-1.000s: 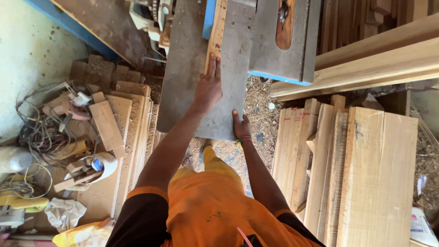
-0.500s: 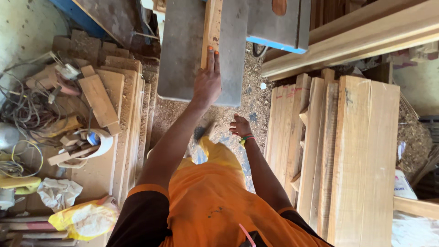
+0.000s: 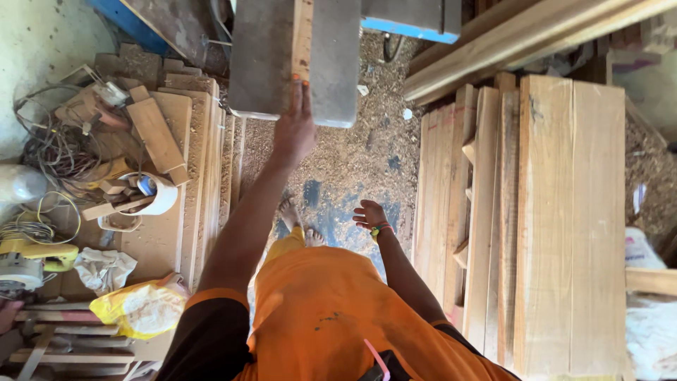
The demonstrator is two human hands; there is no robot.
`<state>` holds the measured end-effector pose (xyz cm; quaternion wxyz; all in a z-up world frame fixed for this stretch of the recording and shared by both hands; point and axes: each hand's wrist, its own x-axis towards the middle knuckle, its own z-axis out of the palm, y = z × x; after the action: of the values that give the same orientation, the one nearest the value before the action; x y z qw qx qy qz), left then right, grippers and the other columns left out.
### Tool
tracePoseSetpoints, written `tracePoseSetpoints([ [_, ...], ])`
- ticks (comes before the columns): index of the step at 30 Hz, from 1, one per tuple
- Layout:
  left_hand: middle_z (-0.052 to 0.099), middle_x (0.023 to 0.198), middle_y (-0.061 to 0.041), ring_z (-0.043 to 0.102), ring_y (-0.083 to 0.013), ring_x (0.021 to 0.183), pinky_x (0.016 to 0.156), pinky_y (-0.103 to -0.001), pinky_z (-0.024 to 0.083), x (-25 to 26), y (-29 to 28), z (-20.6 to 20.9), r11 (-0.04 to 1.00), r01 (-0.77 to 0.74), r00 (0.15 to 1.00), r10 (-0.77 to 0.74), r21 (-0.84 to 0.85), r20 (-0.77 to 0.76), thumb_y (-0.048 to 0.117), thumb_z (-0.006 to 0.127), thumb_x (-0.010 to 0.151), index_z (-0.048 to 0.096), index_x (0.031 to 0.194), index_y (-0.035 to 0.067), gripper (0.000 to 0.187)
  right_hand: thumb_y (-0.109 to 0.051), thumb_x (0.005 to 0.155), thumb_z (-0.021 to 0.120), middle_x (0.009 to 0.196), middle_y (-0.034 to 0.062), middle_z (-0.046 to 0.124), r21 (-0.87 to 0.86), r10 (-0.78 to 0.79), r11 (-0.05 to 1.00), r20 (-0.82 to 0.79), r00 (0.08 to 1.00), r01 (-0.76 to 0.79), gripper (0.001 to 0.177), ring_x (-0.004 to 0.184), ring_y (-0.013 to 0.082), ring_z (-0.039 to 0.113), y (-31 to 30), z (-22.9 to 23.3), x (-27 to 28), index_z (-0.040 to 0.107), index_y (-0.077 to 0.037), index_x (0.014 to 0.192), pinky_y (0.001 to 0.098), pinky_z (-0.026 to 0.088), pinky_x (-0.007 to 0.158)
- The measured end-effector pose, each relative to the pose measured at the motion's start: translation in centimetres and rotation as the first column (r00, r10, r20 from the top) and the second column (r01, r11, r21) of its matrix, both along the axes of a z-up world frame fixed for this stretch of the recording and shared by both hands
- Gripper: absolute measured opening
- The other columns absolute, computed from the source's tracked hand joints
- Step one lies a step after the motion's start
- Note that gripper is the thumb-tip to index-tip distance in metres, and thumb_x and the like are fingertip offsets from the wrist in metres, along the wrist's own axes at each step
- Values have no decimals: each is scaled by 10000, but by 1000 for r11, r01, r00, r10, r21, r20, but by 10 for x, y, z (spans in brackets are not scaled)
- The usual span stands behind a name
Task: The person uses a woodworking machine and a hand-held sanding block to smooth the surface of a wooden plank.
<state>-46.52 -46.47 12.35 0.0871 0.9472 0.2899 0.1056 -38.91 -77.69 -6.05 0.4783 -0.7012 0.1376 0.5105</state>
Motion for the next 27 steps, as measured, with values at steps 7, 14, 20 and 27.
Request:
tracePoseSetpoints([
  [7, 141, 1687, -278, 586, -199, 658, 484, -262, 514, -36, -25, -5, 993, 25, 999, -28, -118, -19, 73, 702, 909, 145, 1639, -16, 923, -377, 999, 539, 1145, 101, 725, 4, -124, 992, -50, 991, 125, 469, 901, 283, 726, -63, -6, -47, 537, -176, 1422, 415, 572, 688],
  [14, 133, 1690, -288, 573, -179, 621, 468, -244, 518, -68, -55, -2, 988, 3, 999, -9, -152, -40, 55, 686, 879, 122, 1629, -25, 942, -387, 991, 560, 1120, 91, 726, -1, -66, 998, -74, 995, 66, 460, 863, 253, 722, -79, -18, -87, 559, -171, 1398, 398, 573, 684],
  [20, 158, 1687, -288, 584, -189, 604, 465, -248, 526, -101, -87, 0, 989, 10, 1000, -11, -149, -6, 45, 671, 898, 127, 1635, -36, 919, -382, 966, 635, 1083, 104, 721, 182, -18, 983, -54, 998, 27, 428, 786, 236, 689, -49, -13, -90, 604, -144, 1321, 384, 549, 658],
  [27, 160, 1690, -282, 616, -220, 609, 468, -267, 530, -147, -136, -1, 996, 21, 1000, -20, -90, 8, 53, 655, 936, 193, 1630, -21, 837, -399, 1012, 566, 1088, 101, 710, 286, 150, 942, 120, 981, -179, 464, 851, 199, 694, -2, 66, -108, 580, -85, 1353, 350, 582, 744],
])
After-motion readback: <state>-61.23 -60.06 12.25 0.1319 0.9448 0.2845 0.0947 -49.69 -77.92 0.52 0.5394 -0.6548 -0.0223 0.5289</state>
